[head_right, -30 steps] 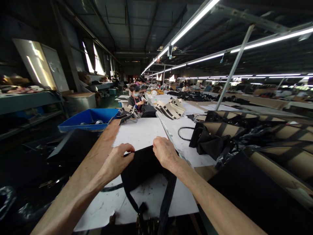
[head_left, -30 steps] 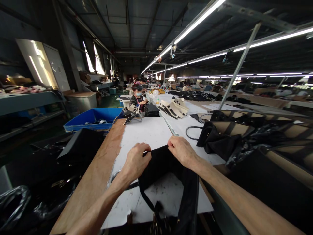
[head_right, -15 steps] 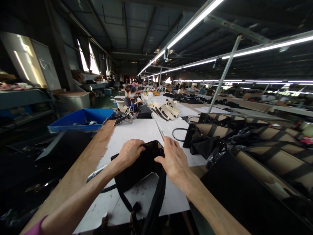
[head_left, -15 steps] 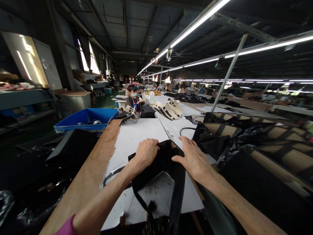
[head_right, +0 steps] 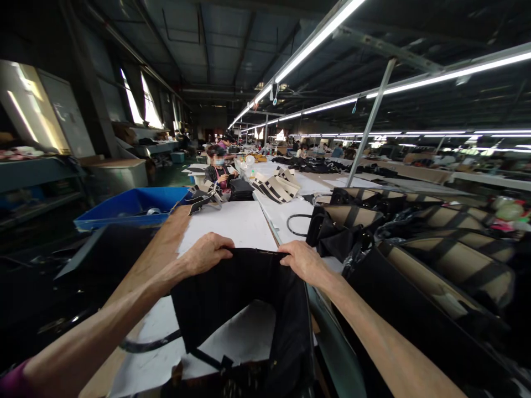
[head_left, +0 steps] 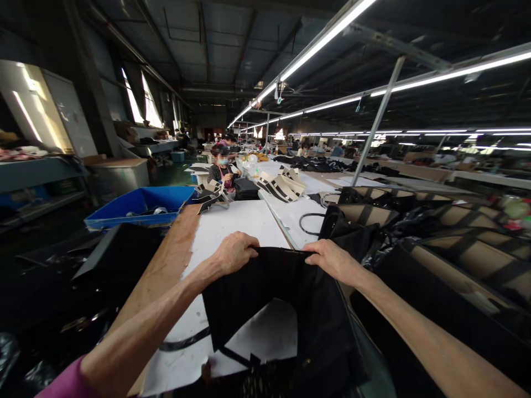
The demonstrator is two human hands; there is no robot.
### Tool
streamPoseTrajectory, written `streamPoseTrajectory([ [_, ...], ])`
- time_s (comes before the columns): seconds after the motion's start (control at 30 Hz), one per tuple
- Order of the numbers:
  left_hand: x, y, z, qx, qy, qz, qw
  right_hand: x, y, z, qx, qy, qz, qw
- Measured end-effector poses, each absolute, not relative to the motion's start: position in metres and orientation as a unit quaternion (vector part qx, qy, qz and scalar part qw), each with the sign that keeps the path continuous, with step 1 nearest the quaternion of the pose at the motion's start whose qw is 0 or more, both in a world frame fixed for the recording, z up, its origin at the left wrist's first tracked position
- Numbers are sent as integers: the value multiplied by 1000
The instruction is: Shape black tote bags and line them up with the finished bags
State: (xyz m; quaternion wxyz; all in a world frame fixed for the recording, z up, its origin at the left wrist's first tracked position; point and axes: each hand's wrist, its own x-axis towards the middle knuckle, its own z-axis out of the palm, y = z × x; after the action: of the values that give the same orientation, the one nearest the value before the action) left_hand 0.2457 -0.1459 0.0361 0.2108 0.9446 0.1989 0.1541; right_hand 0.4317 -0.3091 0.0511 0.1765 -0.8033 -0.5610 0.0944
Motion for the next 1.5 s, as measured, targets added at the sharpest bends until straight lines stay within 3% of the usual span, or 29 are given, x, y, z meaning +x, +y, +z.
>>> streamPoseTrajectory([
  [0.27, 257, -159, 25, 941, 296, 144, 82, 421, -306, 47, -796, -573, 80, 175],
  [0.47, 274, -164, 14, 957, 180, 194, 118, 426, -311, 45, -778, -593, 81, 191],
  [0.97, 276, -158, 10, 947, 157, 228, 166, 439, -308, 39, -775, -587, 116, 204],
  [1.5, 291, -174, 20, 959, 224, 162, 65, 413, -302, 45, -839, -541, -40, 47],
])
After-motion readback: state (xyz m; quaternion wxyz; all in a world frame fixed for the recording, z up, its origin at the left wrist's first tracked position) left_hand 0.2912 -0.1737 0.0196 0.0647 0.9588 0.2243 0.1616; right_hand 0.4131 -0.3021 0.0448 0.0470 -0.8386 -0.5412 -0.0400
